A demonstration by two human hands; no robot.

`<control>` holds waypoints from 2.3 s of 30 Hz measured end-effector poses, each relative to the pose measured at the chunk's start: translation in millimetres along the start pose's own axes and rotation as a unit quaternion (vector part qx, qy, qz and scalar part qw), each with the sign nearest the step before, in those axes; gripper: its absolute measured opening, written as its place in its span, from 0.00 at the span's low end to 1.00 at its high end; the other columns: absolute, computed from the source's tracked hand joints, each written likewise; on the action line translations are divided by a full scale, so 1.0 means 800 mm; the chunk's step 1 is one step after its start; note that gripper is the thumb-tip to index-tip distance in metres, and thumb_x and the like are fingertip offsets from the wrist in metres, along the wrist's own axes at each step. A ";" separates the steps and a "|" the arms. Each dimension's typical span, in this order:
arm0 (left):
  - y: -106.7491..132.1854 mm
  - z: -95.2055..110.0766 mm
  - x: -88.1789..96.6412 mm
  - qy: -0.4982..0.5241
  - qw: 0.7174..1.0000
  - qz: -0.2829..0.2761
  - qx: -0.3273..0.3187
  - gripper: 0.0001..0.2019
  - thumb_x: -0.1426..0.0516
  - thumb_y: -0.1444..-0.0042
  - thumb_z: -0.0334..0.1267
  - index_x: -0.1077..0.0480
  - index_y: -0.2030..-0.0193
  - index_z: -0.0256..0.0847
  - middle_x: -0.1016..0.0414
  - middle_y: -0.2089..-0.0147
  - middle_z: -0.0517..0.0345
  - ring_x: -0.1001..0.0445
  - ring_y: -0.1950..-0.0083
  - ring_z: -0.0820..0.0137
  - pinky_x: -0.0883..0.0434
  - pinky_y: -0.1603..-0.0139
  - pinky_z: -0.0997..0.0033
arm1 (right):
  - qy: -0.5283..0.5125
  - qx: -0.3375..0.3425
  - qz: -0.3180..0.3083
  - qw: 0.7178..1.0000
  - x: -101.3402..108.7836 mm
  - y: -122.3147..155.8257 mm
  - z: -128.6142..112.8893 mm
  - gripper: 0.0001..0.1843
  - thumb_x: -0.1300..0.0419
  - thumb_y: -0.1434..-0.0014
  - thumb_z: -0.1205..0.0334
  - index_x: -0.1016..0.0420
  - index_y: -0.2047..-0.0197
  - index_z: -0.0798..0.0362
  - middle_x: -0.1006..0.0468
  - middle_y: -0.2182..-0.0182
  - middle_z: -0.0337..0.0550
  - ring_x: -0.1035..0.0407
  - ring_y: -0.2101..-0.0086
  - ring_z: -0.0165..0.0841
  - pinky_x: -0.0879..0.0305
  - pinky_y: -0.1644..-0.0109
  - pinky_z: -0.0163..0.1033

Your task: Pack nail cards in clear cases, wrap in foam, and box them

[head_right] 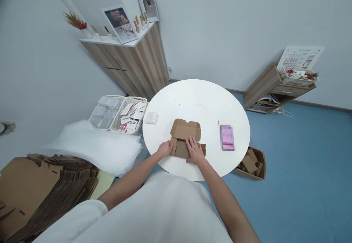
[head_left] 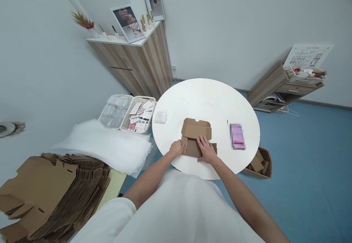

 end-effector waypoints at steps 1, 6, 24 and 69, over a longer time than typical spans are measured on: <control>-0.001 -0.001 0.001 0.000 1.000 -0.002 0.000 0.14 0.57 0.43 0.40 0.37 0.60 0.34 0.28 0.60 0.46 0.29 0.60 0.62 0.36 0.65 0.69 | 0.006 0.001 -0.005 1.000 0.000 0.000 0.000 0.64 0.35 0.66 0.52 0.77 0.38 0.49 0.70 0.37 0.48 0.75 0.40 0.44 0.58 0.44 0.55; -0.006 -0.001 0.004 -0.013 1.000 -0.008 0.007 0.11 0.55 0.45 0.35 0.38 0.59 0.34 0.28 0.61 0.46 0.29 0.60 0.61 0.36 0.65 0.68 | 0.023 0.000 -0.022 0.999 -0.003 0.000 -0.004 0.65 0.35 0.67 0.47 0.77 0.38 0.49 0.70 0.37 0.49 0.76 0.40 0.46 0.58 0.44 0.57; 0.017 0.024 0.025 -0.077 0.986 -0.036 -0.142 0.58 0.40 0.74 0.61 0.64 0.37 0.47 0.37 0.51 0.46 0.31 0.56 0.53 0.36 0.60 0.63 | 0.061 -0.001 -0.014 0.998 0.001 0.000 0.003 0.64 0.34 0.66 0.51 0.76 0.38 0.50 0.69 0.37 0.50 0.75 0.40 0.45 0.60 0.43 0.54; 0.031 0.006 -0.007 0.166 0.980 0.060 -0.088 0.34 0.51 0.47 0.44 0.64 0.37 0.43 0.40 0.45 0.48 0.29 0.61 0.69 0.34 0.58 0.68 | -0.300 -0.342 0.078 0.887 -0.009 0.020 0.072 0.07 0.46 0.57 0.60 0.43 0.74 0.49 0.33 0.78 0.35 0.37 0.76 0.31 0.45 0.75 0.35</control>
Point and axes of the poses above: each hand's wrist, its own y-axis away from the middle knuckle, its own x-axis out of the back of the hand, z = x × y, the point moved 5 cm from there along -y, towards the middle knuckle
